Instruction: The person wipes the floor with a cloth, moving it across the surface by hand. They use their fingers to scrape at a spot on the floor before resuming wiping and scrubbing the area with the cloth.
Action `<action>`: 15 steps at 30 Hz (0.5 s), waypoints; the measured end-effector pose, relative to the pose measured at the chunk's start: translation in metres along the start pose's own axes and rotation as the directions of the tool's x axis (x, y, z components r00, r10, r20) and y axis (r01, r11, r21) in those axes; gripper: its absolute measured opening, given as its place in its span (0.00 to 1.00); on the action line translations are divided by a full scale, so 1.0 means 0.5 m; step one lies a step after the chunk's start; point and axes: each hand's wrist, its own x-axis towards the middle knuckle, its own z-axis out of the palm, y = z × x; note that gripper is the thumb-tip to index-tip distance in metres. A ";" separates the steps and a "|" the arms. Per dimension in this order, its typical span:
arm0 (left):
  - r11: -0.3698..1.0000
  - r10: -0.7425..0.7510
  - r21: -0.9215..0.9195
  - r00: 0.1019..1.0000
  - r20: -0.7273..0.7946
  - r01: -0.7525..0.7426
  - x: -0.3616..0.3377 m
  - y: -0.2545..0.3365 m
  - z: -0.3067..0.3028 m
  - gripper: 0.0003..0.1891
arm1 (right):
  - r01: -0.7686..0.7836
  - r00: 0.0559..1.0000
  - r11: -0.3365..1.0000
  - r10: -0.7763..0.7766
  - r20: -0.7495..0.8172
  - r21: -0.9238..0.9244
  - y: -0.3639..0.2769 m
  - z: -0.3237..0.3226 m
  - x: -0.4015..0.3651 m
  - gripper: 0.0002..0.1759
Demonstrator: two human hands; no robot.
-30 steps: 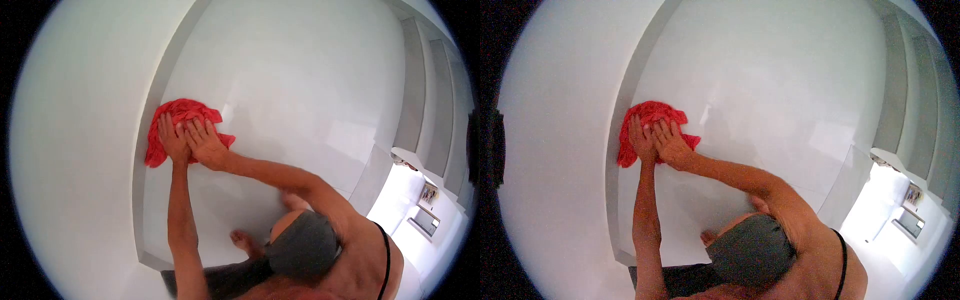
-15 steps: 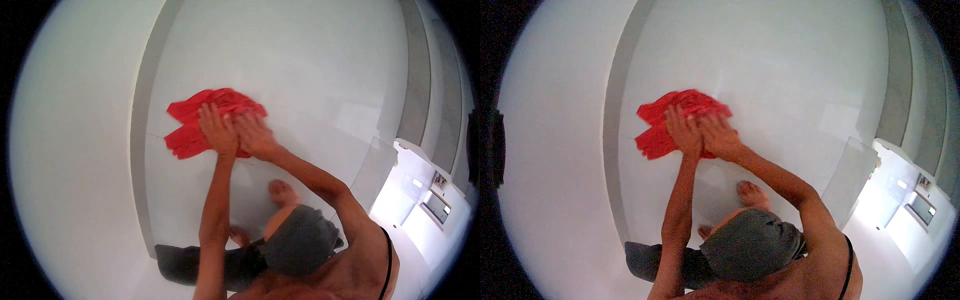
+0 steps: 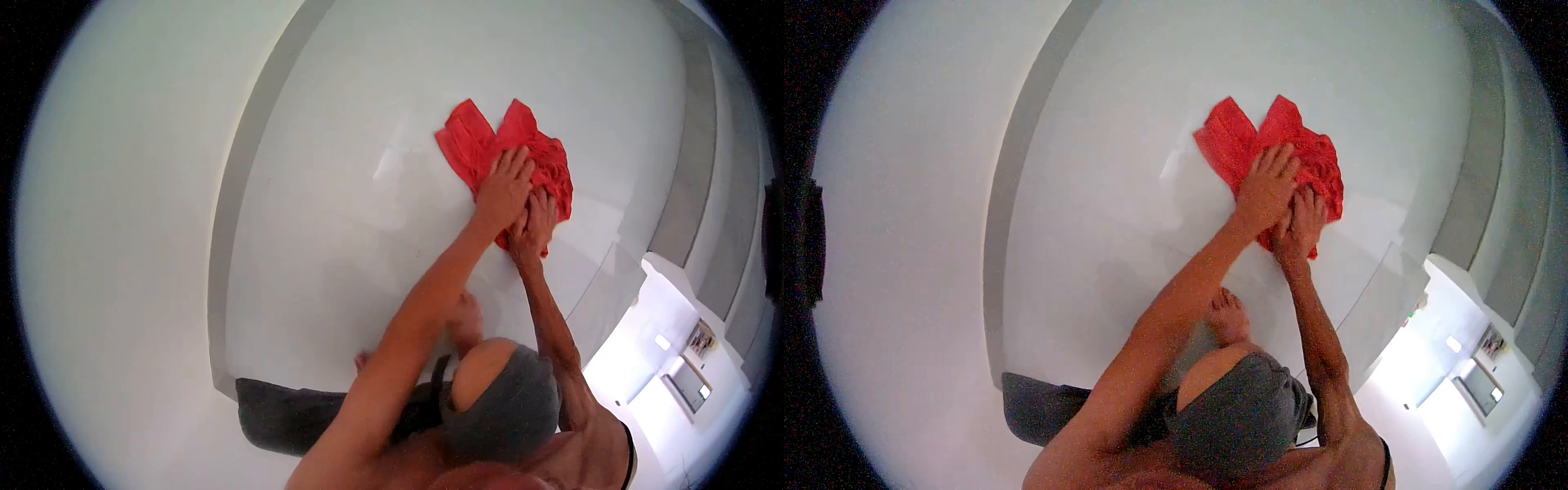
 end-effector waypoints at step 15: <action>0.806 -0.357 0.246 0.774 -0.523 0.538 -0.467 -0.327 -0.348 0.19 | 0.516 0.746 0.748 -0.632 0.210 0.418 -0.533 0.140 -0.030 0.24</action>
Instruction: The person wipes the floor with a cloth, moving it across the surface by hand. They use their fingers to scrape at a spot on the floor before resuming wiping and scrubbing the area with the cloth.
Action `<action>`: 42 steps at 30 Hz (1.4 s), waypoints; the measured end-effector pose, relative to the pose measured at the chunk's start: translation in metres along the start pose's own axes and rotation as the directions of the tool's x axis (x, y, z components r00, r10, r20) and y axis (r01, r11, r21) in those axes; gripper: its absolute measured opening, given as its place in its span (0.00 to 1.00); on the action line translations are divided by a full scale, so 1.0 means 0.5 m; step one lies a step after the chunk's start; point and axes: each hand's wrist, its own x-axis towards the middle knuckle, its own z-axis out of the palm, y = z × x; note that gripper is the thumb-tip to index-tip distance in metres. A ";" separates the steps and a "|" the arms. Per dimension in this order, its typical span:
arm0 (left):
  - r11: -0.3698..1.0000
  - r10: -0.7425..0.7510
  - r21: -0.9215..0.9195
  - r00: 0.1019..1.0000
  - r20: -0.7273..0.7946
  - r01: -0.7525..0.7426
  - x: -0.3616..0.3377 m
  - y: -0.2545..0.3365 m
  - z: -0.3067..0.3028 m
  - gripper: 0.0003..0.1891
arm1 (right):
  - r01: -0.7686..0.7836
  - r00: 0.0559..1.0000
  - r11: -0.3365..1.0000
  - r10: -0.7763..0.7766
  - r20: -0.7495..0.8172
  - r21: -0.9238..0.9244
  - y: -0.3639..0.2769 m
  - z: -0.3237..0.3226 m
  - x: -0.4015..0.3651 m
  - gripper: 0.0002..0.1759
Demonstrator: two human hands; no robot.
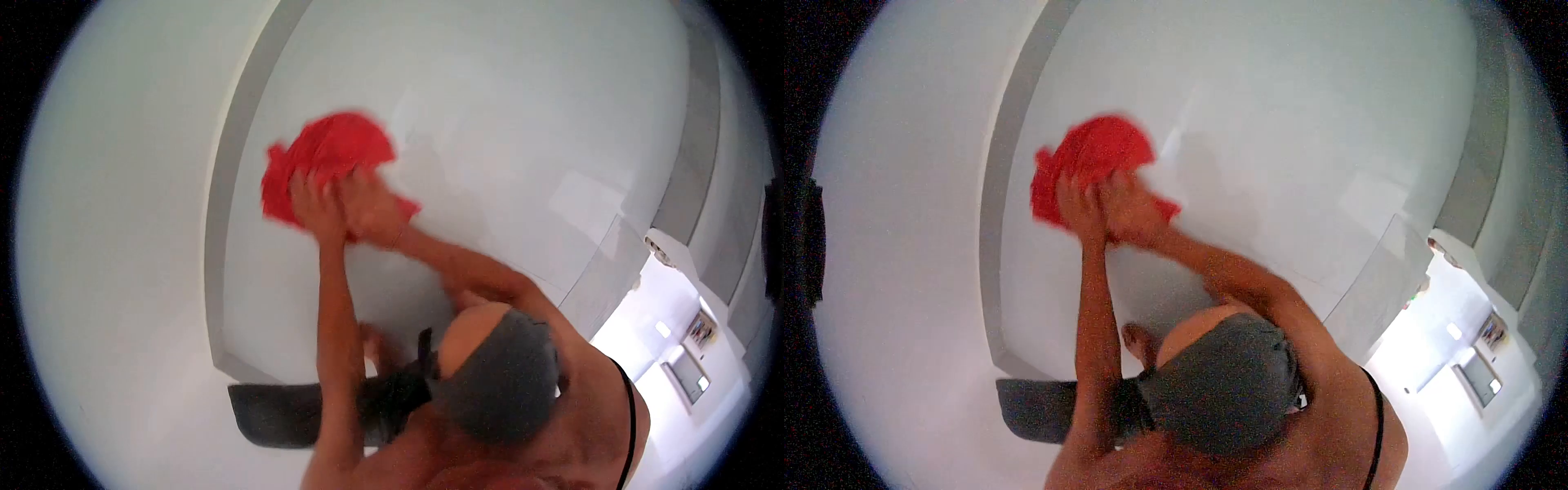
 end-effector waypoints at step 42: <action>0.990 0.062 -0.132 0.998 0.033 -0.057 0.038 0.192 0.084 0.23 | -0.188 0.935 0.982 0.183 -0.305 0.014 0.145 -0.092 0.037 0.22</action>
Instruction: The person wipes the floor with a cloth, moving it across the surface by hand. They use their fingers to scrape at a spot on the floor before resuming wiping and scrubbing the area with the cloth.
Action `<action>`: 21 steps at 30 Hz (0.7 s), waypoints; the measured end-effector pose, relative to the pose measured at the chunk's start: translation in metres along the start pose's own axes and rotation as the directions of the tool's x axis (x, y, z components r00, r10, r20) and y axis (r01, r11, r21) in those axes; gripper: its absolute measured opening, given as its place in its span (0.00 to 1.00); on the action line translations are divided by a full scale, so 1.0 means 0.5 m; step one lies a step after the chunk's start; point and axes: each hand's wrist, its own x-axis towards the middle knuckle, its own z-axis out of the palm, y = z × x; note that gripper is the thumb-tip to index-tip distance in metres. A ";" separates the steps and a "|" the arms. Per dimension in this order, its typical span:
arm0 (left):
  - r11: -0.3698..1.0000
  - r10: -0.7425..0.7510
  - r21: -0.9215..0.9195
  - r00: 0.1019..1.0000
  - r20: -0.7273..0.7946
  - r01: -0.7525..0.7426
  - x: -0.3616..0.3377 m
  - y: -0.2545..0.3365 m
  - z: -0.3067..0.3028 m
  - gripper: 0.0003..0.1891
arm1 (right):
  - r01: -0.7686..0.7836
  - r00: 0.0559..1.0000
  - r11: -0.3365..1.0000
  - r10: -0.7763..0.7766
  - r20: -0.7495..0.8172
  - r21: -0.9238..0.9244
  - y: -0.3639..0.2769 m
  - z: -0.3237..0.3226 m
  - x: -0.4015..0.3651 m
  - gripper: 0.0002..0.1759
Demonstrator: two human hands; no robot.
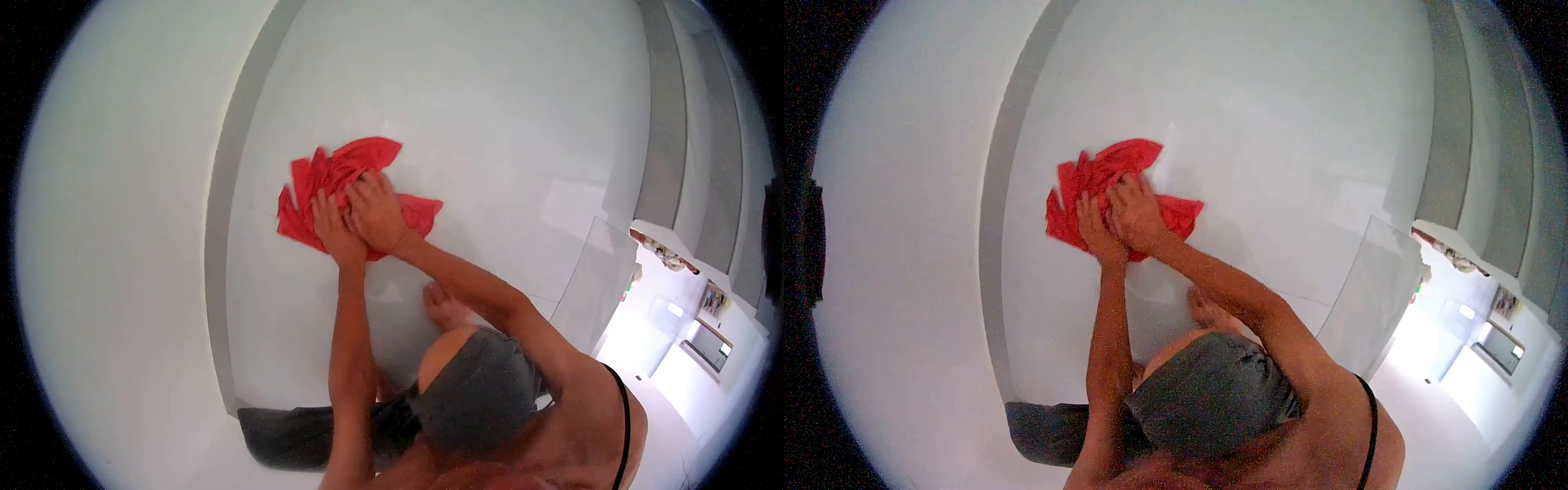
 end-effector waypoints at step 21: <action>0.959 0.227 -0.237 0.920 0.319 -0.154 0.050 0.145 0.093 0.27 | -0.199 0.976 0.935 0.216 0.025 -0.295 0.150 -0.103 -0.066 0.32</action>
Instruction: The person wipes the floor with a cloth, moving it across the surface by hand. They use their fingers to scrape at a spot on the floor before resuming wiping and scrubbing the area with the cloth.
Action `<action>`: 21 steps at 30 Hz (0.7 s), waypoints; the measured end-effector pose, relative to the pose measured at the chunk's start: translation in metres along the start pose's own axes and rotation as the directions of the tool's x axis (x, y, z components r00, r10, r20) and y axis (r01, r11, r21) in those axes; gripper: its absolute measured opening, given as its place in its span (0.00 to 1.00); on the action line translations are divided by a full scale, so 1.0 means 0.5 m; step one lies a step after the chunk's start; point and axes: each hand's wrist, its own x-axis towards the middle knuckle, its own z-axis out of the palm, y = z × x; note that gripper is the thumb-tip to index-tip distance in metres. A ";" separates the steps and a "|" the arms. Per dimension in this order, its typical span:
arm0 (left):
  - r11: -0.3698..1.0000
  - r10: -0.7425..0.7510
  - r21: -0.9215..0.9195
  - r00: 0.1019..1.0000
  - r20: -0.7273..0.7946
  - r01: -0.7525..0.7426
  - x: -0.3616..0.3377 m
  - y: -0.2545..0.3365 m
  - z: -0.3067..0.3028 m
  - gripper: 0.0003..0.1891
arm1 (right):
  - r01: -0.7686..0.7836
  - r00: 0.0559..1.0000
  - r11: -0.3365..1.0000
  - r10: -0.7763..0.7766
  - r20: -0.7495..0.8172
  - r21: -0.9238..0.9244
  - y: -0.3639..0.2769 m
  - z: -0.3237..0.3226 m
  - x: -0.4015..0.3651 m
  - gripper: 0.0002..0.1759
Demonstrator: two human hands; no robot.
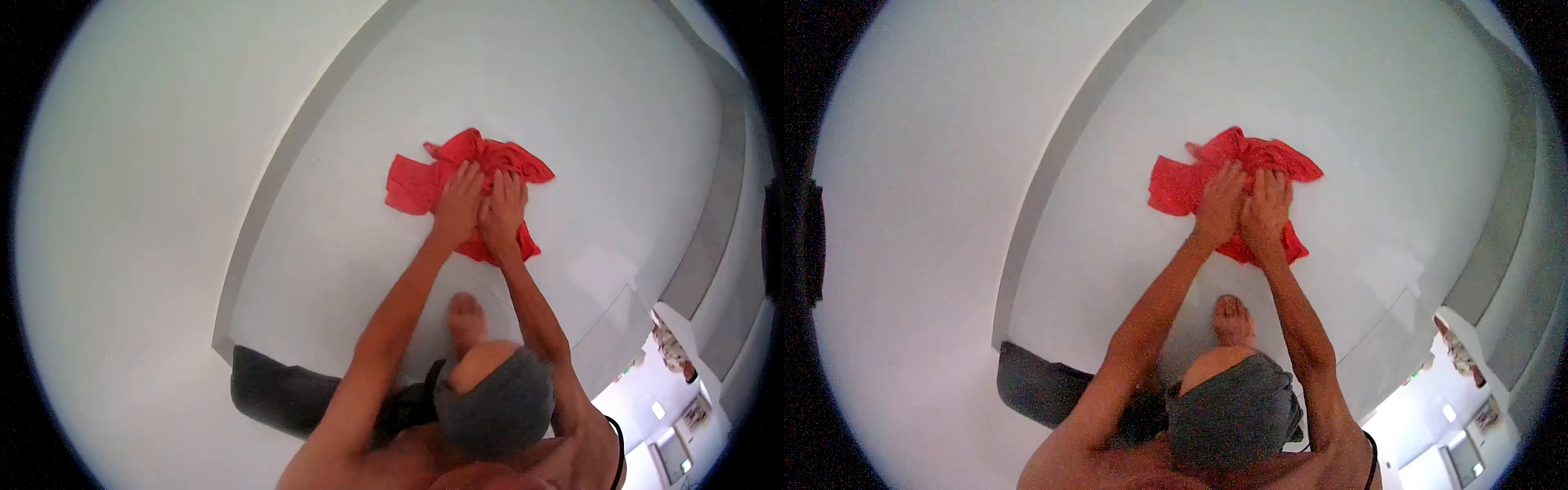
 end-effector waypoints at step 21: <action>0.677 -0.466 0.213 0.634 -0.618 0.705 -0.170 -0.227 -0.146 0.32 | 0.651 0.704 0.724 -0.688 0.174 0.229 -0.309 0.167 0.103 0.27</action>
